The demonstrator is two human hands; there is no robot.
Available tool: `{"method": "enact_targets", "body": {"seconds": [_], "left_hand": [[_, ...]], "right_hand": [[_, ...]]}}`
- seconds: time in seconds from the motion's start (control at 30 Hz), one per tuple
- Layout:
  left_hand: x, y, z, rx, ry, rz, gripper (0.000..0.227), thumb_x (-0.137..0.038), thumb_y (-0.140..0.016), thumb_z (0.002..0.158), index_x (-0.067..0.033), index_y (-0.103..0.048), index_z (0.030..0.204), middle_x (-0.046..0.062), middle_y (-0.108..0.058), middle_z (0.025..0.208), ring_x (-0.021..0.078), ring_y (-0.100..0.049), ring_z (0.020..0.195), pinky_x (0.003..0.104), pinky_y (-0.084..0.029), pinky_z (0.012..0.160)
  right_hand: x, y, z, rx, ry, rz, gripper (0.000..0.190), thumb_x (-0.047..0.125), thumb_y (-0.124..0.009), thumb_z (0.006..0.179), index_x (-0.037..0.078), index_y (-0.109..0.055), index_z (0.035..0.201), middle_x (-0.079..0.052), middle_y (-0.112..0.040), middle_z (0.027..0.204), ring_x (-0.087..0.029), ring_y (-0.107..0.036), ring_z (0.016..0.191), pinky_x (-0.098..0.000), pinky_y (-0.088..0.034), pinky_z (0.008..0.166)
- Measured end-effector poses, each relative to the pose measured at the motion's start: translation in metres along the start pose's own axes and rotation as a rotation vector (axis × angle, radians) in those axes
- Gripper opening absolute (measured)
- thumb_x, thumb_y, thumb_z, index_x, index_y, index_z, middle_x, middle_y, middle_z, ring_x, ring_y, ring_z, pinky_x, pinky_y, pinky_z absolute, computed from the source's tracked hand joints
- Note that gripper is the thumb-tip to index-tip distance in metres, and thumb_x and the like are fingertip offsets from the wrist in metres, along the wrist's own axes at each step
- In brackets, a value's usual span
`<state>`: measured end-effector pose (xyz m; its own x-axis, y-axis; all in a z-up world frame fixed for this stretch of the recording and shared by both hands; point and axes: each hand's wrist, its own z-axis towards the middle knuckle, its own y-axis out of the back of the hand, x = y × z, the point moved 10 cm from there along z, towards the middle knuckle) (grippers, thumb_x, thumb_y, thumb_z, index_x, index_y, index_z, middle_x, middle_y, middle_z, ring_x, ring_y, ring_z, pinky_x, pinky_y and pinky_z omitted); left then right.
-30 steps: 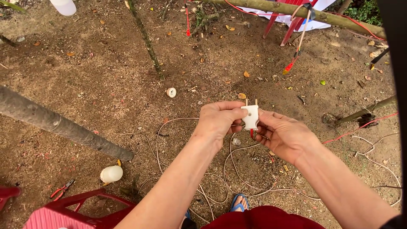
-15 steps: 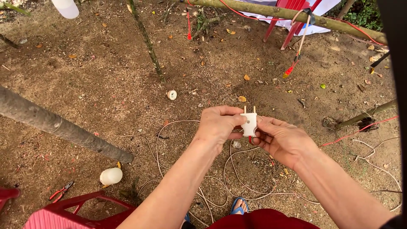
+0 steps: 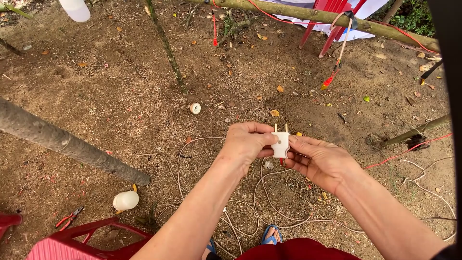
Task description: Stripping insulation from electrical wires and connecting them to the terminals of a power plug.
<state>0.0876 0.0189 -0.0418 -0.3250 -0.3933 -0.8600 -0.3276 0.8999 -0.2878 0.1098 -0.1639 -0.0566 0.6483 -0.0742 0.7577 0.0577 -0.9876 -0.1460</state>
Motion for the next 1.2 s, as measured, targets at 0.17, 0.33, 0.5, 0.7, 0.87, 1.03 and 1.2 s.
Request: {"method": "enact_targets", "body": {"seconds": [0.17,0.33,0.5,0.7,0.87,1.03,1.2], "left_hand": [[-0.004,0.002,0.000,-0.013,-0.013,0.016,0.039,0.005,-0.082,0.071,0.0115,-0.074,0.108,0.021,-0.067,0.088,0.0288,-0.074,0.081,0.042,-0.069,0.069],[-0.016,0.005,-0.004,-0.055,-0.067,0.089,0.037,0.004,-0.083,0.071,0.0109,-0.075,0.107,0.020,-0.067,0.085,0.0266,-0.074,0.078,0.040,-0.069,0.068],[-0.028,0.002,-0.012,-0.063,-0.102,0.129,0.035,0.003,-0.081,0.074,0.0095,-0.076,0.108,0.019,-0.068,0.085,0.0223,-0.072,0.078,0.035,-0.068,0.067],[-0.035,0.003,-0.016,-0.093,-0.177,0.219,0.030,-0.003,-0.081,0.077,0.0011,-0.079,0.107,0.013,-0.069,0.085,0.0143,-0.069,0.079,0.029,-0.067,0.064],[-0.038,-0.001,-0.032,-0.089,-0.148,0.267,0.032,-0.010,-0.079,0.084,-0.0036,-0.080,0.115,0.010,-0.071,0.089,0.0124,-0.066,0.081,0.026,-0.062,0.064],[-0.028,-0.004,-0.032,-0.025,-0.139,0.064,0.037,-0.003,-0.075,0.088,0.0091,-0.072,0.123,0.022,-0.074,0.098,0.0213,-0.073,0.085,0.032,-0.067,0.070],[-0.030,-0.002,-0.029,-0.063,-0.201,0.196,0.030,-0.005,-0.075,0.087,0.0018,-0.076,0.116,0.014,-0.077,0.093,0.0133,-0.073,0.080,0.026,-0.065,0.067]], "right_hand": [[0.004,-0.004,-0.004,0.008,-0.007,-0.024,0.038,0.017,-0.075,0.094,-0.003,-0.069,0.126,-0.019,-0.071,0.109,-0.024,-0.068,0.090,-0.0390,-0.062,0.087],[0.016,-0.013,-0.014,0.015,0.013,-0.069,0.035,0.015,-0.072,0.097,-0.003,-0.069,0.126,-0.020,-0.071,0.109,-0.025,-0.068,0.092,-0.0392,-0.062,0.086],[0.027,-0.022,-0.026,0.023,0.060,-0.072,0.035,0.014,-0.070,0.097,-0.005,-0.068,0.126,-0.020,-0.071,0.106,-0.025,-0.068,0.091,-0.0408,-0.062,0.088],[0.036,-0.023,-0.026,0.028,0.158,-0.114,0.034,0.013,-0.075,0.094,-0.005,-0.071,0.122,-0.018,-0.072,0.102,-0.023,-0.070,0.088,-0.0394,-0.063,0.088],[0.045,-0.030,-0.038,0.008,0.256,-0.165,0.032,0.013,-0.077,0.093,-0.006,-0.073,0.119,-0.016,-0.069,0.097,-0.022,-0.070,0.086,-0.0380,-0.064,0.086],[0.048,-0.032,-0.039,-0.004,0.344,-0.224,0.032,0.013,-0.079,0.093,-0.009,-0.074,0.116,-0.018,-0.066,0.092,-0.023,-0.070,0.083,-0.0402,-0.066,0.083],[0.048,-0.035,-0.042,-0.001,0.371,-0.236,0.029,0.012,-0.076,0.094,-0.007,-0.075,0.116,-0.017,-0.067,0.093,-0.022,-0.070,0.084,-0.0375,-0.065,0.084]]}}
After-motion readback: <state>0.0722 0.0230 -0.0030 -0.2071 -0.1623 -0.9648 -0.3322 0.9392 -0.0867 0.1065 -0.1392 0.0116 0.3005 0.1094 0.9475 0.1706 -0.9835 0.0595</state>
